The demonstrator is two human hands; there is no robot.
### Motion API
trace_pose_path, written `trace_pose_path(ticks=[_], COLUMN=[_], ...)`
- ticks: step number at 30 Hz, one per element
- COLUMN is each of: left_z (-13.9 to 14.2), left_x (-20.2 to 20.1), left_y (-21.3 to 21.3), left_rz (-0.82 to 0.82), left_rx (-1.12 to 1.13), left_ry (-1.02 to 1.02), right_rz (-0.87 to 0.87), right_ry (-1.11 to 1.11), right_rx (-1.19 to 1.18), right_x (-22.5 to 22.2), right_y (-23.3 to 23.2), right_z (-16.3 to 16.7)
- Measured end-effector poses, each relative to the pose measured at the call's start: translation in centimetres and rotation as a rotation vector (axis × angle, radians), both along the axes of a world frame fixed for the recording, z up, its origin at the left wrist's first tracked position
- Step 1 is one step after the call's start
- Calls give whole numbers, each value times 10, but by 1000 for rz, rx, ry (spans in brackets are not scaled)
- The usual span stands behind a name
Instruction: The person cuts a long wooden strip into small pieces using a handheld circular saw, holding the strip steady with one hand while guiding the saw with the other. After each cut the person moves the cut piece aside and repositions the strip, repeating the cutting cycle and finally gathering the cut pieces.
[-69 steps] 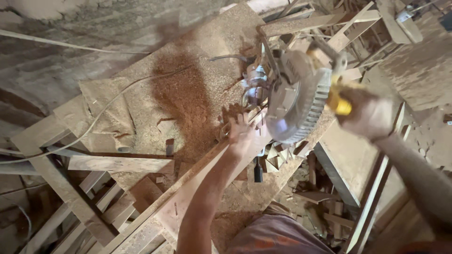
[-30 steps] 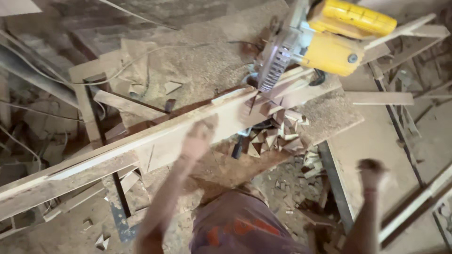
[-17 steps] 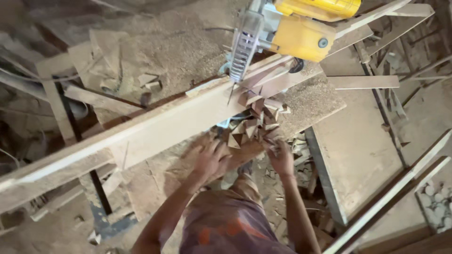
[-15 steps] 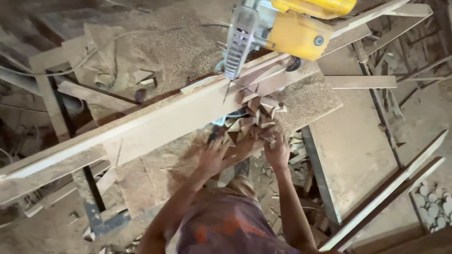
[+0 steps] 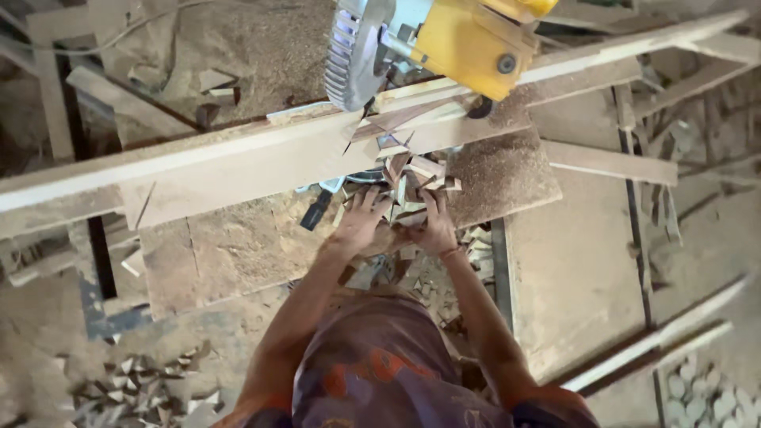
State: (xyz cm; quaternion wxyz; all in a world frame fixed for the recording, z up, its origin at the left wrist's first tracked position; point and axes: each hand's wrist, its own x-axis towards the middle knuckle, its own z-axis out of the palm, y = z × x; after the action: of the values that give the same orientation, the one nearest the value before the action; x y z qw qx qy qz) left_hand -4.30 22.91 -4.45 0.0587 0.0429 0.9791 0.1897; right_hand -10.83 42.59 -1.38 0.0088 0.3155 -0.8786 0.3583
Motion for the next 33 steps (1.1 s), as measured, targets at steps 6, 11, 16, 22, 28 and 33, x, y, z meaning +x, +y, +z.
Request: trace_pose_path(ticks=[6,11,16,22,28,33], left_z=[4,3,-12,-25,-12,-21], left_x=[-6,0,12,25,15,12], left_y=[-6,-10,-2,19,18,22], left_rz=[-15,36,210,631,597,615], left_rx=[106,46,319,760,649,589], left_ry=[-138,-58,271,337,300,353], right_rz=[146,168,149,47,12,-40], right_ry=[147,283,162,-28,-118,-228], right_rx=[-124,-266,-369,-525,-624,-714], right_x=[-4,-18,-28,-42,-51,-59], right_y=[7,6,13,15,5,8], right_z=[-15,-26,-31,-36,-41,-40])
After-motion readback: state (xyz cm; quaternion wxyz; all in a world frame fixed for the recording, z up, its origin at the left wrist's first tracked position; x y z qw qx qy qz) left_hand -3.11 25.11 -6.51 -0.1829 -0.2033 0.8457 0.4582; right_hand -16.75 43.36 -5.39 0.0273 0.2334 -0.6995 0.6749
